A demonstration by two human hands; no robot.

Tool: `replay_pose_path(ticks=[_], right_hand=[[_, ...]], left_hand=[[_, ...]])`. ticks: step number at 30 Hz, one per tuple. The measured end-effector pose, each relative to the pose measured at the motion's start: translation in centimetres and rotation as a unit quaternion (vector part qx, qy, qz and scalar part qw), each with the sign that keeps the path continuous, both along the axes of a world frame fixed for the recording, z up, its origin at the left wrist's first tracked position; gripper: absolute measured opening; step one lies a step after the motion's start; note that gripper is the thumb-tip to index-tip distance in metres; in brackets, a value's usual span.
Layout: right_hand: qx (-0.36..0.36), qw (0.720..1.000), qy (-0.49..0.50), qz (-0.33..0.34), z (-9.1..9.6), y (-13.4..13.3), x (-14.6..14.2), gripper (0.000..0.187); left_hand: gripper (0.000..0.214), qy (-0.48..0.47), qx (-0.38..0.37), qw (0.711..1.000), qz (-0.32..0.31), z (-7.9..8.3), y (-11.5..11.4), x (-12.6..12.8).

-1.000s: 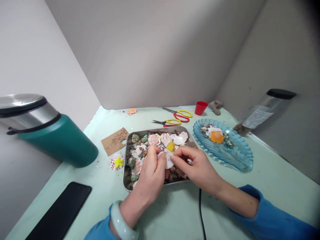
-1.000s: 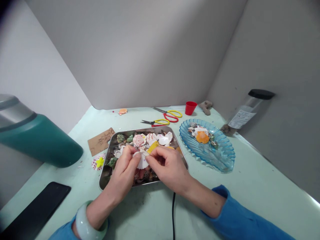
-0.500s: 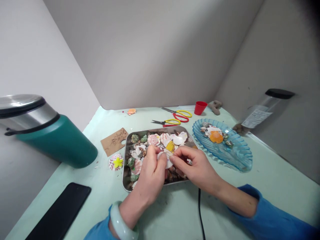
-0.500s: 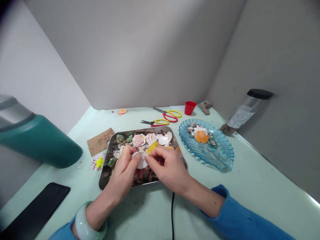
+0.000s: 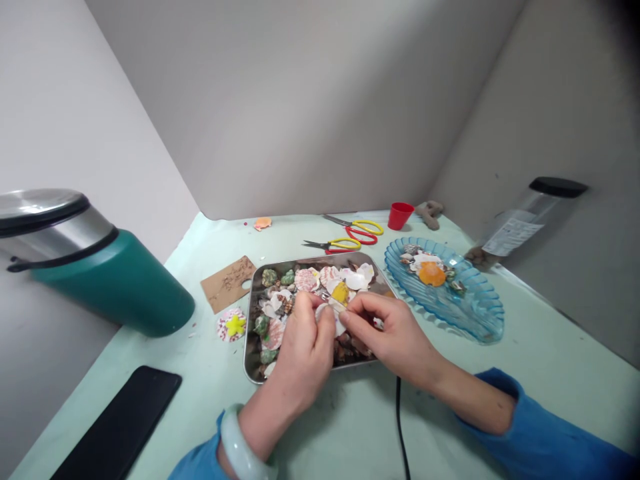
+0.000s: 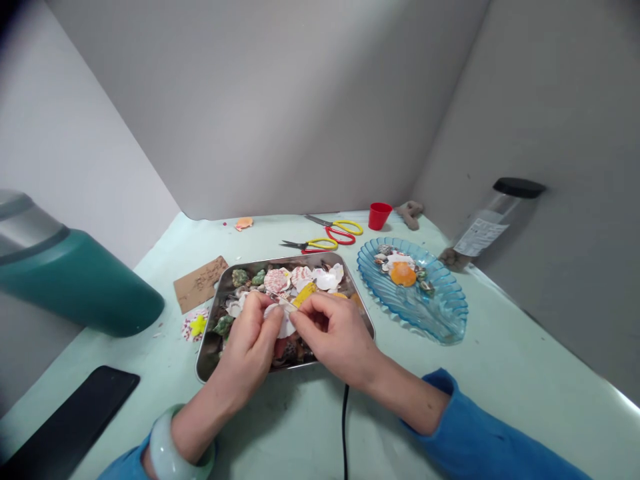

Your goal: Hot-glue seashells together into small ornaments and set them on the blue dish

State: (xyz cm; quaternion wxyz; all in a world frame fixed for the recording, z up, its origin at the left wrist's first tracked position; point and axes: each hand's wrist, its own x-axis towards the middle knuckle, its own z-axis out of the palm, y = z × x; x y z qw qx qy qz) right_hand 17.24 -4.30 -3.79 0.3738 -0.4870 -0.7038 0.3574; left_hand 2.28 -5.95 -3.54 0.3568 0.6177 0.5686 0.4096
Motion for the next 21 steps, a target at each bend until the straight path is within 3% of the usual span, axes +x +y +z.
replay_pose_path(ticks=[12, 21], right_hand=[[0.038, 0.999, -0.019, -0.001, 0.27, 0.05, 0.06, 0.026], [0.065, 0.998, -0.025, 0.002, 0.18, 0.08, -0.03, 0.026]], left_hand=[[0.011, 0.102, 0.044, 0.994, 0.017, 0.05, 0.45, 0.03], [0.01, 0.08, 0.027, 0.996, 0.012, 0.2, 0.22, 0.07]])
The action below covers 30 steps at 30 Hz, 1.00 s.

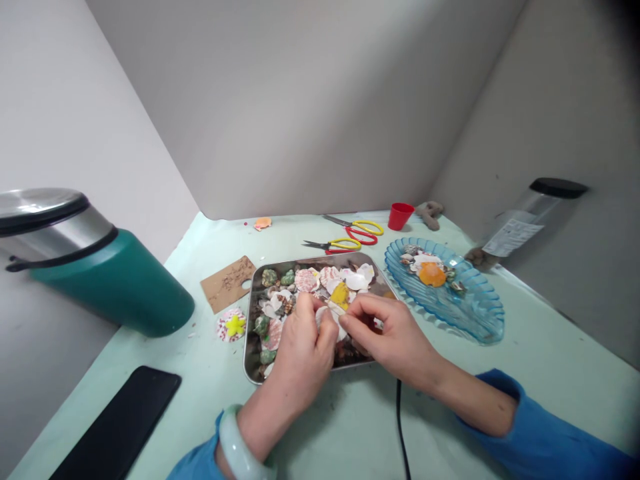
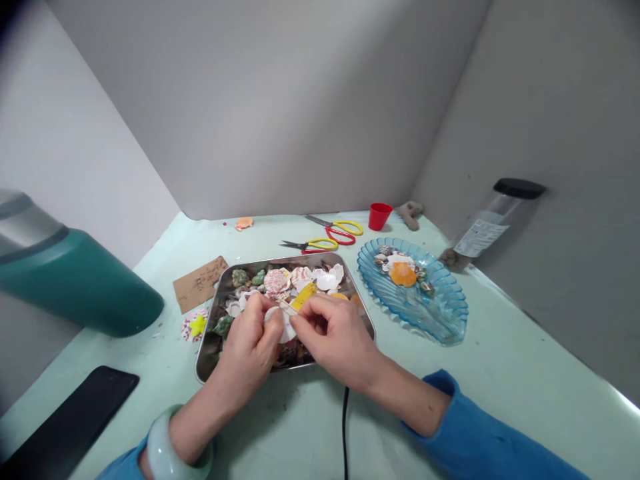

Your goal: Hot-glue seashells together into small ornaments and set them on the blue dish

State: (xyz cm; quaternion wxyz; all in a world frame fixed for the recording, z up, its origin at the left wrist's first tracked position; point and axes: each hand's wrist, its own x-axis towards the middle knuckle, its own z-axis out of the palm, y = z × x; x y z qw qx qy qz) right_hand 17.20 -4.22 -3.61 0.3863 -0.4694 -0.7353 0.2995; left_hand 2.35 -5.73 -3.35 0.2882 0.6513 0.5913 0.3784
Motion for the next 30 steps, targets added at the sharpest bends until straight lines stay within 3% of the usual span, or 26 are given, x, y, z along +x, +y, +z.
replay_pose_path(ticks=[14, 21, 30], right_hand=[[-0.055, 0.998, 0.025, -0.004, -0.27, -0.01, 0.07, 0.025], [-0.033, 0.999, 0.015, -0.008, -0.26, -0.05, 0.13, 0.026], [-0.023, 1.0, 0.008, -0.009, -0.33, -0.06, 0.1, 0.025]], left_hand=[[0.012, -0.153, -0.086, 0.984, -0.027, -0.14, 0.09, -0.4], [0.009, -0.102, -0.01, 0.995, 0.015, -0.41, 0.31, -0.19], [0.01, -0.065, -0.011, 0.998, -0.003, -0.14, 0.22, -0.24]])
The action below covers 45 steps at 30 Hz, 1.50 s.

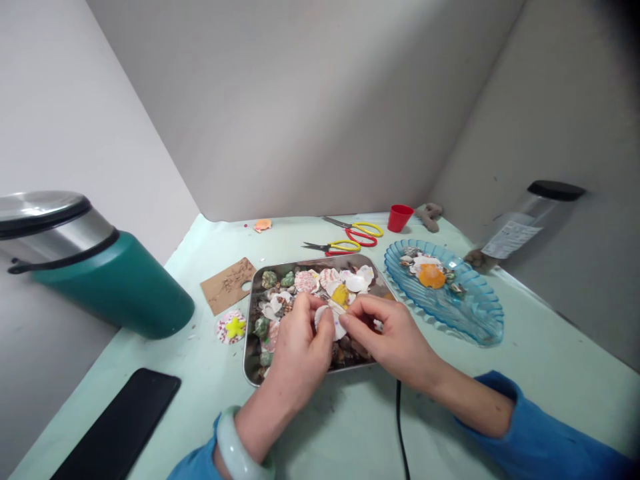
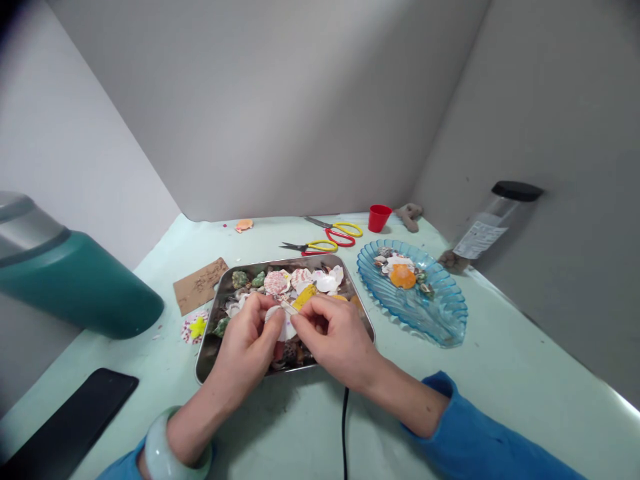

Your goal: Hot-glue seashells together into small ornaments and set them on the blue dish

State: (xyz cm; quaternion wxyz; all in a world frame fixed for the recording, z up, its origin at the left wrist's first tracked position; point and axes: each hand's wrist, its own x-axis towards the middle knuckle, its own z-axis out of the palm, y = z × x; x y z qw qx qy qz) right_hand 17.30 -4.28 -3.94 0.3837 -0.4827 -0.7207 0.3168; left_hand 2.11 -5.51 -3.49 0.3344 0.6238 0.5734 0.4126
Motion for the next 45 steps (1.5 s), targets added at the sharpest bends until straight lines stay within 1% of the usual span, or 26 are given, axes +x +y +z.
replay_pose_path(ticks=[10, 23, 32, 45], right_hand=[[0.01, 1.0, -0.007, -0.007, 0.06, 0.07, -0.01, 0.024], [0.003, 1.0, -0.002, -0.007, 0.02, 0.02, -0.03, 0.025], [0.004, 1.0, 0.003, -0.003, -0.14, 0.06, 0.09, 0.025], [0.033, 0.999, -0.027, -0.007, -0.07, 0.08, -0.17, 0.024]], left_hand=[[0.008, 0.023, -0.017, 1.0, 0.0, 0.2, -0.13, 0.1], [0.012, 0.006, -0.038, 0.999, -0.012, 0.12, -0.06, 0.07], [0.012, -0.021, -0.038, 0.998, -0.035, 0.03, -0.16, 0.0], [0.004, -0.005, -0.038, 0.999, -0.008, -0.12, -0.23, 0.05]])
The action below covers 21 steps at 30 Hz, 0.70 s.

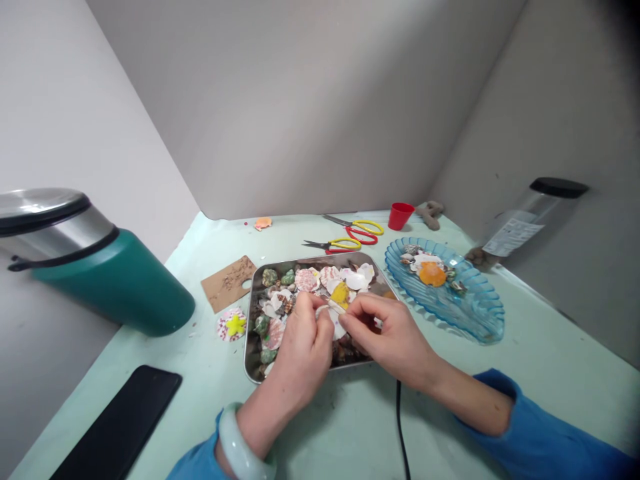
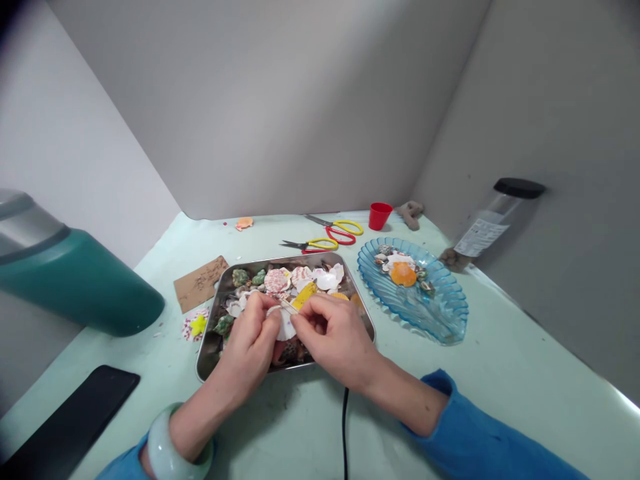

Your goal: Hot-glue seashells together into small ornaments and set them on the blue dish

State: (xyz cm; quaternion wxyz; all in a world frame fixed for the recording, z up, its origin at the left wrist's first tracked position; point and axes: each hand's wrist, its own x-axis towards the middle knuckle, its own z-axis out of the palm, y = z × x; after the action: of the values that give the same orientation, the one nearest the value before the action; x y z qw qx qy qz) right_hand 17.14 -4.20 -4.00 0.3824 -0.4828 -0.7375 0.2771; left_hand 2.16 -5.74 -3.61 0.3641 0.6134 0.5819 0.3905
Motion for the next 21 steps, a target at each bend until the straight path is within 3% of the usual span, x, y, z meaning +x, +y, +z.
replay_pose_path(ticks=[13, 17, 21], right_hand=[[0.009, 1.0, 0.012, 0.003, -0.03, -0.04, -0.02, 0.025], [0.015, 1.0, 0.01, 0.002, -0.02, -0.13, 0.14, 0.025], [0.016, 1.0, 0.008, 0.003, -0.06, -0.1, 0.17, 0.025]], left_hand=[[0.011, 0.002, 0.01, 1.0, 0.001, -0.07, 0.0, 0.01], [0.007, 0.016, 0.033, 0.999, 0.016, -0.04, 0.11, 0.1], [0.003, -0.01, 0.011, 1.0, 0.015, -0.07, -0.09, -0.04]])
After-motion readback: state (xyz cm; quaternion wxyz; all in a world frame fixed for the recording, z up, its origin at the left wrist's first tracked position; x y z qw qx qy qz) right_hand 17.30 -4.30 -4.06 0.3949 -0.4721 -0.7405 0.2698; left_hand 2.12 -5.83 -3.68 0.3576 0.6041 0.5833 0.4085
